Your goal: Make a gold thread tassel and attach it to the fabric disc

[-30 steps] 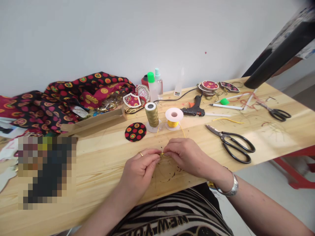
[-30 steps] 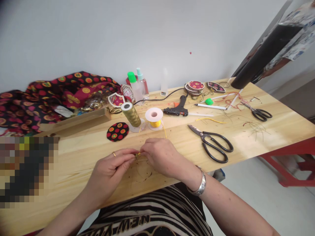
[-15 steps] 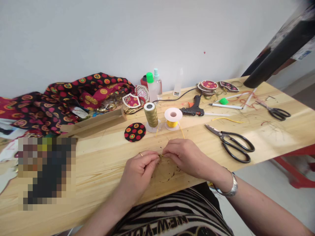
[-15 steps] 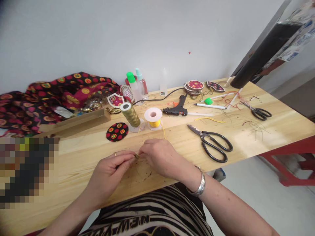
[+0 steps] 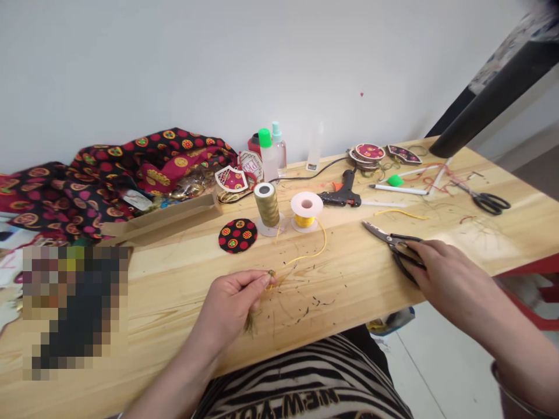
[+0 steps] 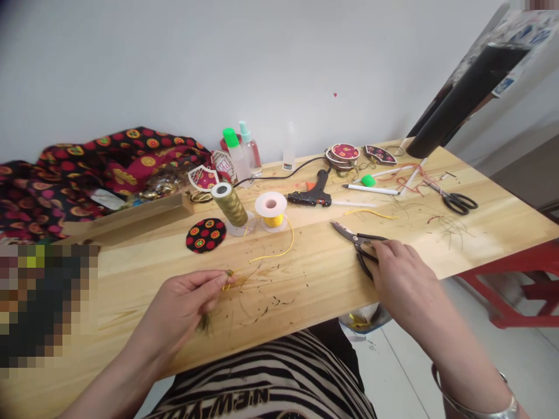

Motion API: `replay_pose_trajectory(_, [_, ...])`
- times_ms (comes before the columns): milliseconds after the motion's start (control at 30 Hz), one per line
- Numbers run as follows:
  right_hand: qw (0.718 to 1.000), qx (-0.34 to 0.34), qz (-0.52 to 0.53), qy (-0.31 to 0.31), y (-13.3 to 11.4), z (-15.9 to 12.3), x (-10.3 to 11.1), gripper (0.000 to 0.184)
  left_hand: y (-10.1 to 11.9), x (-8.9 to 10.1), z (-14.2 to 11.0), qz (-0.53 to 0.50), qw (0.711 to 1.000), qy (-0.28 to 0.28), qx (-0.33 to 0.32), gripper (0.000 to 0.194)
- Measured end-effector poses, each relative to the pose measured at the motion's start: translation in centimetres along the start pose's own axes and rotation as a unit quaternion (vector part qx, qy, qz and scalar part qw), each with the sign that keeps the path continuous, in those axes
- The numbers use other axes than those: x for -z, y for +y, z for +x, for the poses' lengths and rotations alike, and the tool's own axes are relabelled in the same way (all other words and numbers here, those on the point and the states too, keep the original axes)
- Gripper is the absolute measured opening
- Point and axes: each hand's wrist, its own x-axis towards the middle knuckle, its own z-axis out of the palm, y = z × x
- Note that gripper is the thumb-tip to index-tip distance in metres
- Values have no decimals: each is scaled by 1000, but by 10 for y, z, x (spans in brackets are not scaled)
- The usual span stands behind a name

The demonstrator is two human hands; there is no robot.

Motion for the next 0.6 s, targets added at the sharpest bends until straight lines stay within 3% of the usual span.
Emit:
replay_pose_trajectory(200, [999, -30, -2, -41, 5, 4, -5, 29, 9, -4, -4, -45, 999, 9, 22, 23])
replay_pose_trajectory(333, [995, -48, 16, -88, 9, 7, 2, 28, 10, -1, -6, -68, 997, 13, 23, 24])
replay_pose_trajectory(467, [984, -49, 151, -76, -6, 0, 24, 30, 11, -1, -6, -88, 996, 14, 26, 24])
replay_pose_trajectory(533, [943, -3, 315, -110, -25, -6, 36, 26, 11, -2, -7, -97, 995, 20, 24, 24])
replay_pose_trajectory(600, [866, 45, 460, -191, -48, -10, 46, 25, 12, -3, -7, -105, 994, 24, 24, 25])
